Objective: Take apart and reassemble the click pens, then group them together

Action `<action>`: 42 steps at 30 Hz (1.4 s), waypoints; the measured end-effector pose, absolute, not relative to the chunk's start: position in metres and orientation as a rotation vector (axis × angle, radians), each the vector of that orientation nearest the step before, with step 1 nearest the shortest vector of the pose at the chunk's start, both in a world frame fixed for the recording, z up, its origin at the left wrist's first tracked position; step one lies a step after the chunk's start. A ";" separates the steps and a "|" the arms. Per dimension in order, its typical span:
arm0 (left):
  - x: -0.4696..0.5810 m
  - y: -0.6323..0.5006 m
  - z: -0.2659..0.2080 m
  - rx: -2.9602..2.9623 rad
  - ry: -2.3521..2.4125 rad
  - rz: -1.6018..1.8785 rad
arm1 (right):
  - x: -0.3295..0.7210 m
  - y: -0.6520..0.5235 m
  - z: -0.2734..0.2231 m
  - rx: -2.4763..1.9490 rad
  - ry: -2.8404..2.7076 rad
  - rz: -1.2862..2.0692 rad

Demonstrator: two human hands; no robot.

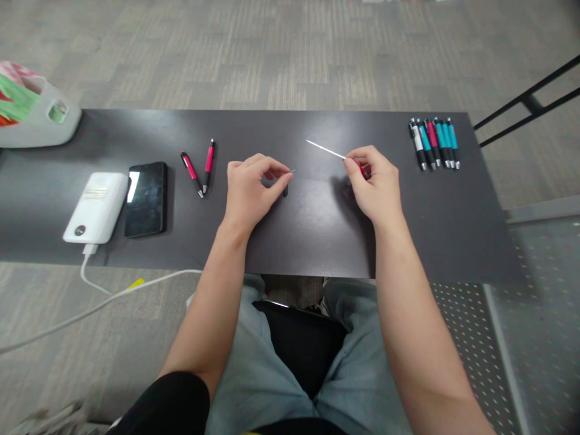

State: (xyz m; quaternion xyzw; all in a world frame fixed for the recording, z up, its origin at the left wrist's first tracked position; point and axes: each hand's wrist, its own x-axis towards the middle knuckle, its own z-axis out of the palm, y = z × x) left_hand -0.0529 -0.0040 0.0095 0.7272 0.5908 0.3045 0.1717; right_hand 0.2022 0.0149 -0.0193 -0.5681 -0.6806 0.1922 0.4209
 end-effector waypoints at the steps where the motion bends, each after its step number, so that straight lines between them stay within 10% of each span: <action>1: -0.051 -0.005 0.009 2.093 1.672 0.827 | 0.202 0.015 -0.019 -1.419 -1.715 0.483; 42: -0.074 0.001 -0.008 1.985 1.631 0.817 | 0.196 0.013 -0.017 -1.377 -1.771 0.497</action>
